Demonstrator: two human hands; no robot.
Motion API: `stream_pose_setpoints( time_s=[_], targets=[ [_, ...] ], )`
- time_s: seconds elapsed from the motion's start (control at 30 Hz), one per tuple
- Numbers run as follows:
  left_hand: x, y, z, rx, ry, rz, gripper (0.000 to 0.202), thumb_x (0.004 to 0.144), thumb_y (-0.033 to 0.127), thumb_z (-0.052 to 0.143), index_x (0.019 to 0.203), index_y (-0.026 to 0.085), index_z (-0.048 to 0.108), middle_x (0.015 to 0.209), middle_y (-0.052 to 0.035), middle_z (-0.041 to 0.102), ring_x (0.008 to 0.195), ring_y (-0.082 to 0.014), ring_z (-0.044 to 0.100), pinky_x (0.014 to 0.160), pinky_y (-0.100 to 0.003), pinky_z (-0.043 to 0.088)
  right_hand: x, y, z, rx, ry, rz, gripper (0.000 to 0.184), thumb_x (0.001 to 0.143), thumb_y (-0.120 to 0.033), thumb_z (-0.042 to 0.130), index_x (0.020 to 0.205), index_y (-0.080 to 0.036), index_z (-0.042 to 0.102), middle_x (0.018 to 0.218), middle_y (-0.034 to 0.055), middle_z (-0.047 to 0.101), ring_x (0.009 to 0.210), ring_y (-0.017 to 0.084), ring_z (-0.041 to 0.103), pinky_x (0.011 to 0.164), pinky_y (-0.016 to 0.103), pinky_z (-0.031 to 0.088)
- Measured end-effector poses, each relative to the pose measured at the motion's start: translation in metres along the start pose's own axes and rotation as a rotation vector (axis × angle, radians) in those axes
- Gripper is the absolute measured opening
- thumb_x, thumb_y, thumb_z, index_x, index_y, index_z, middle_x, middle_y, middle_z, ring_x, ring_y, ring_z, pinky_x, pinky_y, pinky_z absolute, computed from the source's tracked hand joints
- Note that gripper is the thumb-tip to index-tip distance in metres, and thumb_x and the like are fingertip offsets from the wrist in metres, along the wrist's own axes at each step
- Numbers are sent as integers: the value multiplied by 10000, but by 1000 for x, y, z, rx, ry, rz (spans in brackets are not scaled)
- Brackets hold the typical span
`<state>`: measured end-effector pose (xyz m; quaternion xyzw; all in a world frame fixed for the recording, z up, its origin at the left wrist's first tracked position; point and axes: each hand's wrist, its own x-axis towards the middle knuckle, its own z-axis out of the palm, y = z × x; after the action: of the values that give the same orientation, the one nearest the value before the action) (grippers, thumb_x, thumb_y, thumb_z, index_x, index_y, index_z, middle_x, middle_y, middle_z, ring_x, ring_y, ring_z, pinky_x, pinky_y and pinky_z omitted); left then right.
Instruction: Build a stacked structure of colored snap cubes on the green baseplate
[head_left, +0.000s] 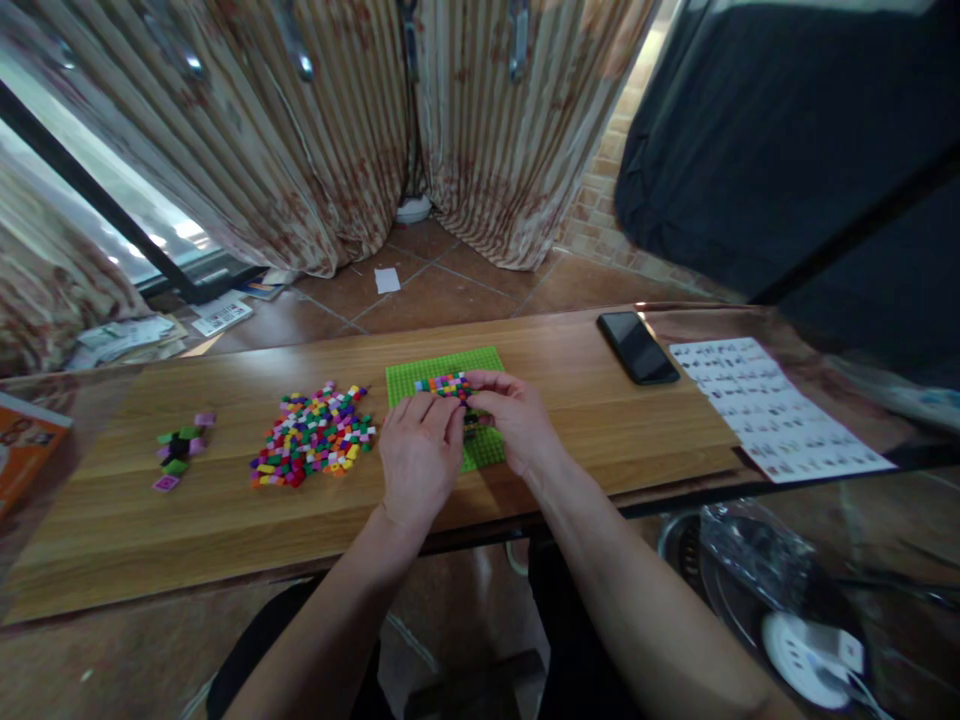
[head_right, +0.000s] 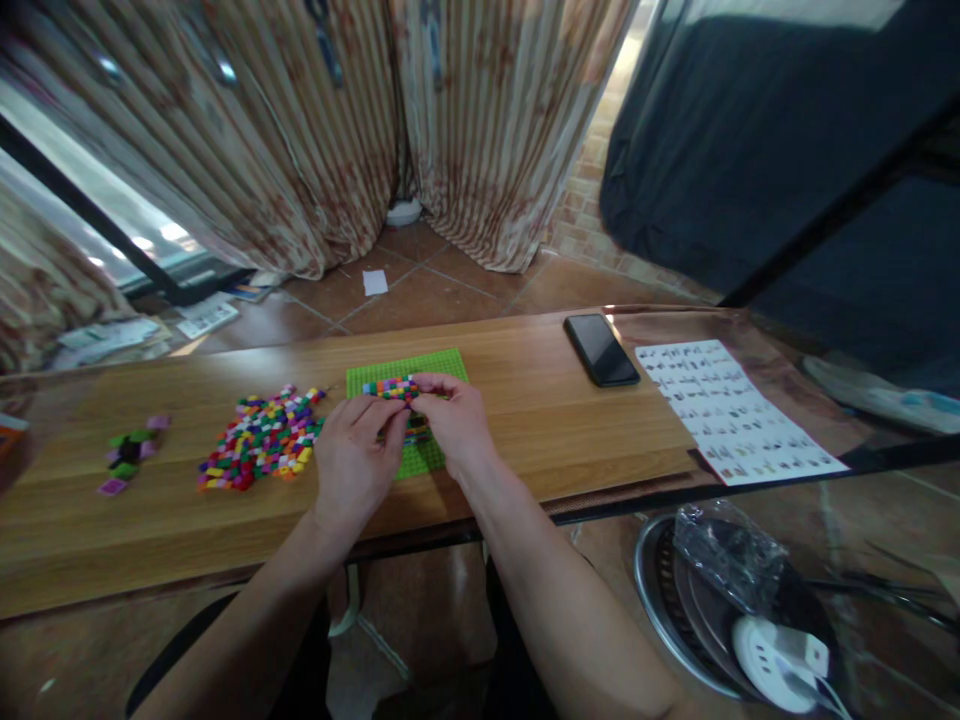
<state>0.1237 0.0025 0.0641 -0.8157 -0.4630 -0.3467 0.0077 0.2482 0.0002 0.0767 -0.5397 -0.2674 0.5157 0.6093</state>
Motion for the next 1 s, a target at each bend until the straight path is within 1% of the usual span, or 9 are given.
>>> stream_pose_setpoints(
  time_s=[0.13,0.33,0.57,0.73,1.0],
  targets=[
    [0,-1,1,-30,13,-15,169,898,263,540,869,187,688,841,-53,679,813,-202,588,768,-332,447,0,1,0,-20,-2,-13,226,544,-178,688,770,-175,704,781,-6,676,684,108,558,657,248,437],
    [0,-1,1,-66,5,-34,153,891,257,546,871,194,684,843,-47,675,822,-199,593,778,-331,451,2,3,1,-59,18,-69,229,534,-148,679,759,-181,705,791,-4,690,691,114,572,644,244,459],
    [2,1,-4,-132,-24,-63,131,865,212,543,859,196,673,846,-43,670,827,-194,593,783,-330,458,3,5,0,-112,19,-116,226,562,-132,668,778,-180,713,793,-2,697,690,115,582,666,253,471],
    [2,0,-3,-145,2,-67,149,869,224,552,795,196,678,801,-37,665,784,-182,590,750,-315,453,4,4,-1,-137,6,-125,236,570,-121,679,796,-174,717,793,-8,685,667,105,570,687,264,475],
    [2,-3,-2,-165,1,-64,157,869,232,560,782,200,685,791,-32,669,766,-173,588,735,-307,447,5,4,-4,-123,-49,-140,243,572,-108,690,803,-180,717,821,3,696,720,124,603,724,286,491]
  ],
)
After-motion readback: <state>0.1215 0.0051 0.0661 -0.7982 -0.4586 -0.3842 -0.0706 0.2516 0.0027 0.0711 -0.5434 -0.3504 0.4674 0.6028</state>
